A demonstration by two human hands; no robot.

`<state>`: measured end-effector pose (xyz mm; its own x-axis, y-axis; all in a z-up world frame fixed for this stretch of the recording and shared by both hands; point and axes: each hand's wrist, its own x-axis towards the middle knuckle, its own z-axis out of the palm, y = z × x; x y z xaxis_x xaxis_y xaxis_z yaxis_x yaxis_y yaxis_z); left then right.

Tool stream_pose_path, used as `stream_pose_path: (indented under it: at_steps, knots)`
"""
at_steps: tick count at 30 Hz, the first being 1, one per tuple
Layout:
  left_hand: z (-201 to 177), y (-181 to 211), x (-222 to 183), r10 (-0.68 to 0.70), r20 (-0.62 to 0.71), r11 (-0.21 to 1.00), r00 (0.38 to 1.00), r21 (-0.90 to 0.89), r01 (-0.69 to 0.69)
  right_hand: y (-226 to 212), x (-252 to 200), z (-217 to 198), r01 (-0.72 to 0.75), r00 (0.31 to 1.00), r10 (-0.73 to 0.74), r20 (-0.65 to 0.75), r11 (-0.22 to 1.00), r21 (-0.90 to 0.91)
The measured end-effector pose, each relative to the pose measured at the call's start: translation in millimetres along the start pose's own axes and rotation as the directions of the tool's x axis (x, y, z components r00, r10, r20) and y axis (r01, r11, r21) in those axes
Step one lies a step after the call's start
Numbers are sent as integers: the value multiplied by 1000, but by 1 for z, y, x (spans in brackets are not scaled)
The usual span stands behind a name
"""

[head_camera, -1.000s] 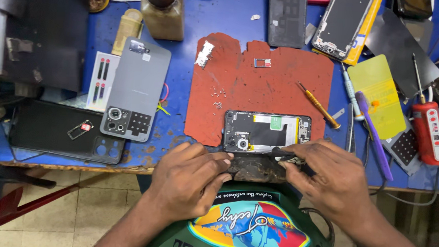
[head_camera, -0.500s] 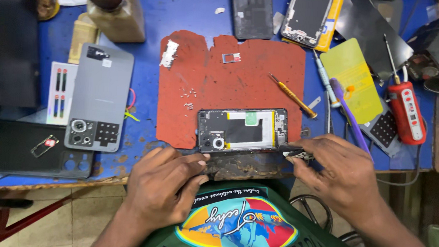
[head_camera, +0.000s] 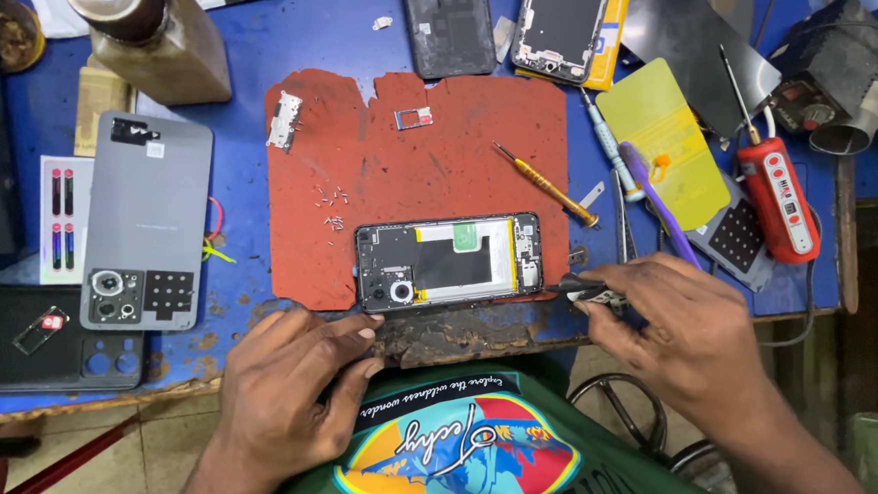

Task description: The person uses a screwdriver and their hands to disassemble and install components within a mobile phone, handling the phone body, a battery, and a back cover on a workbench.

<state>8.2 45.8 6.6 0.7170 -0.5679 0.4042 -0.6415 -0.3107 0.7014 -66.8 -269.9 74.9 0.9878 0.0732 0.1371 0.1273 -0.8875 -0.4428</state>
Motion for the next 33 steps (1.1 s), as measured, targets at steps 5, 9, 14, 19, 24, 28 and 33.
stream_pose_path:
  at_steps: [5,9,14,19,24,28,33]
  knots:
    - [0,0,0,-6,3,1000,1000,1,6,6,7,2,29,999,-31,-35,999,-45]
    - [-1,1,1,-7,5,1000,1000,-2,7,10,16,3,45,997,-50,-53,995,-84]
    - [-2,0,2,-14,4,1000,1000,-20,14,19,31,8,76,990,-84,-111,994,-81]
    - [-4,-5,-5,-18,-54,987,998,-161,9,20,31,11,57,991,-69,-115,993,-103]
    - [-7,4,-11,-250,-200,892,947,-428,145,22,-10,-2,-106,994,105,15,982,154]
    - [1,13,8,-376,-137,755,916,-619,217,39,-25,20,-159,962,265,62,364,918]
    - [24,36,53,-399,47,488,916,-835,255,10,-5,68,-7,948,305,93,-272,962]
